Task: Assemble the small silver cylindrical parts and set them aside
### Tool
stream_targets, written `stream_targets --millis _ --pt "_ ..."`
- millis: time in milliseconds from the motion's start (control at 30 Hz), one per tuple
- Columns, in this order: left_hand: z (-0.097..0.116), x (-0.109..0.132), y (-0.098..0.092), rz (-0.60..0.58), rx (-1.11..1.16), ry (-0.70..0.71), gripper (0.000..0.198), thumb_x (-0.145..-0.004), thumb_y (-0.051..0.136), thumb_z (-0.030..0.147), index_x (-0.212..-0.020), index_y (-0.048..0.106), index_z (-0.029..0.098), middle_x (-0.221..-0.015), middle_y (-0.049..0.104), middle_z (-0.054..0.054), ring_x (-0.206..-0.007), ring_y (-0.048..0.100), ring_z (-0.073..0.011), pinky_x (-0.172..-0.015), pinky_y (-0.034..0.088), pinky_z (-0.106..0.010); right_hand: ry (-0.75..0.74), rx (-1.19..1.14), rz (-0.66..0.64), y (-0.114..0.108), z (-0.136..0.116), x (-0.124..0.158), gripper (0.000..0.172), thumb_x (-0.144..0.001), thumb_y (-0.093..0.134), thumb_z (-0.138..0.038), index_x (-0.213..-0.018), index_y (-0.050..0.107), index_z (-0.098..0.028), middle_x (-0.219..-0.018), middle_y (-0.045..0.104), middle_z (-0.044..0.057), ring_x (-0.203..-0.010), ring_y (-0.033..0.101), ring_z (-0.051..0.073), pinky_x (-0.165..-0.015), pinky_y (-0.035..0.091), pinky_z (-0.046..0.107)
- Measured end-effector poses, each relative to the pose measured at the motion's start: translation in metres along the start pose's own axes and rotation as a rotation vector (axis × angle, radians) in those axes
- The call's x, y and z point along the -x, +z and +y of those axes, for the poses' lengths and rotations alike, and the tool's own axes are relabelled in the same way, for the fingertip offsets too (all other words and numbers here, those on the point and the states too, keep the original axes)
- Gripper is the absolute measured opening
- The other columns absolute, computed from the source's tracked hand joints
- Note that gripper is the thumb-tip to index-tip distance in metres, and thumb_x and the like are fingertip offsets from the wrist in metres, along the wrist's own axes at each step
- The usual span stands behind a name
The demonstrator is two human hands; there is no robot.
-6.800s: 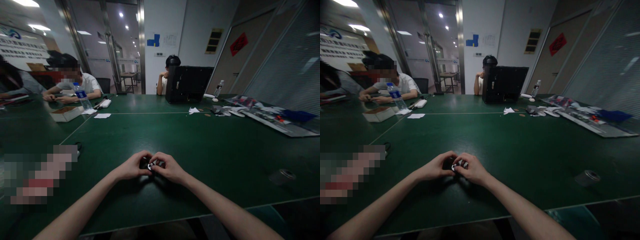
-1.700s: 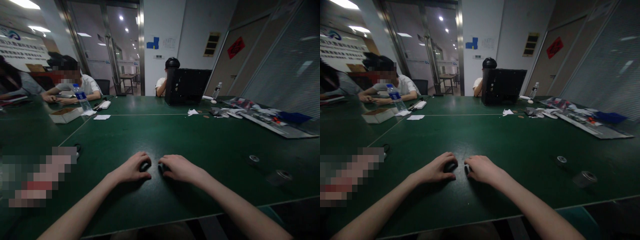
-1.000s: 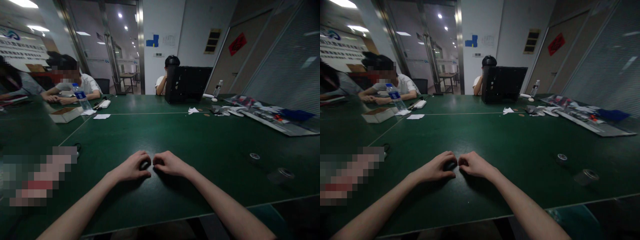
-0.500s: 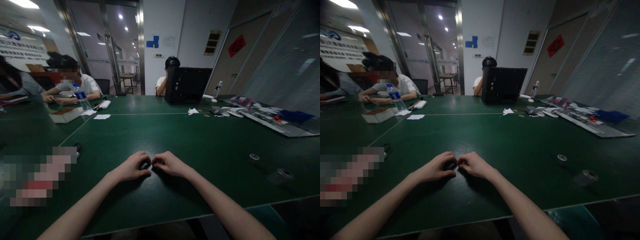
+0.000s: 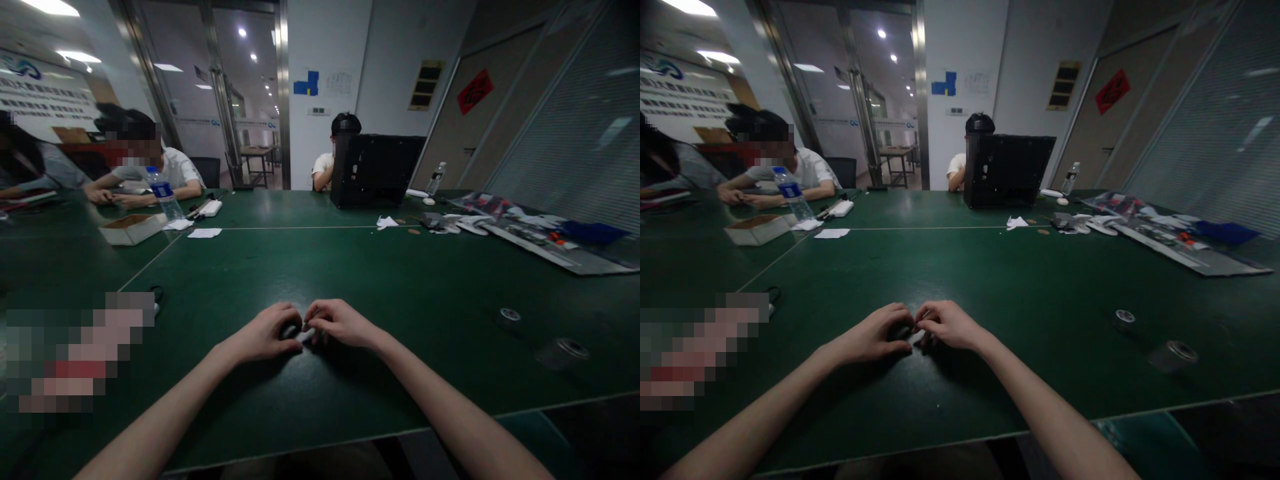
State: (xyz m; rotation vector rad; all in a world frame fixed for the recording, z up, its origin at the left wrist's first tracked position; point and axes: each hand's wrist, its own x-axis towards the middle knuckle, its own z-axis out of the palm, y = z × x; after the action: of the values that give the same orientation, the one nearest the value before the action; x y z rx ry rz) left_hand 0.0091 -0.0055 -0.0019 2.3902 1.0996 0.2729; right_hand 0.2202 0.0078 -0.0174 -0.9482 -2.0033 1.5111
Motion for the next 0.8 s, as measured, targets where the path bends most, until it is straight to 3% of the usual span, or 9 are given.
stream_targets --millis 333,800 --pt "-0.0002 0.0009 -0.0014 -0.011 0.008 -0.017 0.033 -0.08 0.062 0.044 -0.101 0.059 0.02 -0.103 0.054 -0.005 -0.097 0.052 -0.0229 -0.082 0.043 -0.033 -0.032 0.074 -0.003 -0.0029 0.0023 0.0008 0.017 -0.082 0.059 -0.027 -0.094 0.06 -0.014 -0.084 0.065 0.003 -0.065 0.061 0.011 -0.058 0.049 0.022" --pt "0.0005 0.0009 -0.0018 -0.012 0.0 -0.026 0.031 -0.08 0.062 0.043 -0.101 0.058 0.02 -0.104 0.054 -0.004 -0.096 0.051 -0.0222 -0.081 0.043 -0.032 -0.044 0.098 0.023 -0.0024 -0.0065 0.0032 0.019 -0.073 0.063 -0.016 -0.092 0.064 -0.014 -0.091 0.068 0.004 -0.073 0.062 0.012 -0.065 0.049 0.023"
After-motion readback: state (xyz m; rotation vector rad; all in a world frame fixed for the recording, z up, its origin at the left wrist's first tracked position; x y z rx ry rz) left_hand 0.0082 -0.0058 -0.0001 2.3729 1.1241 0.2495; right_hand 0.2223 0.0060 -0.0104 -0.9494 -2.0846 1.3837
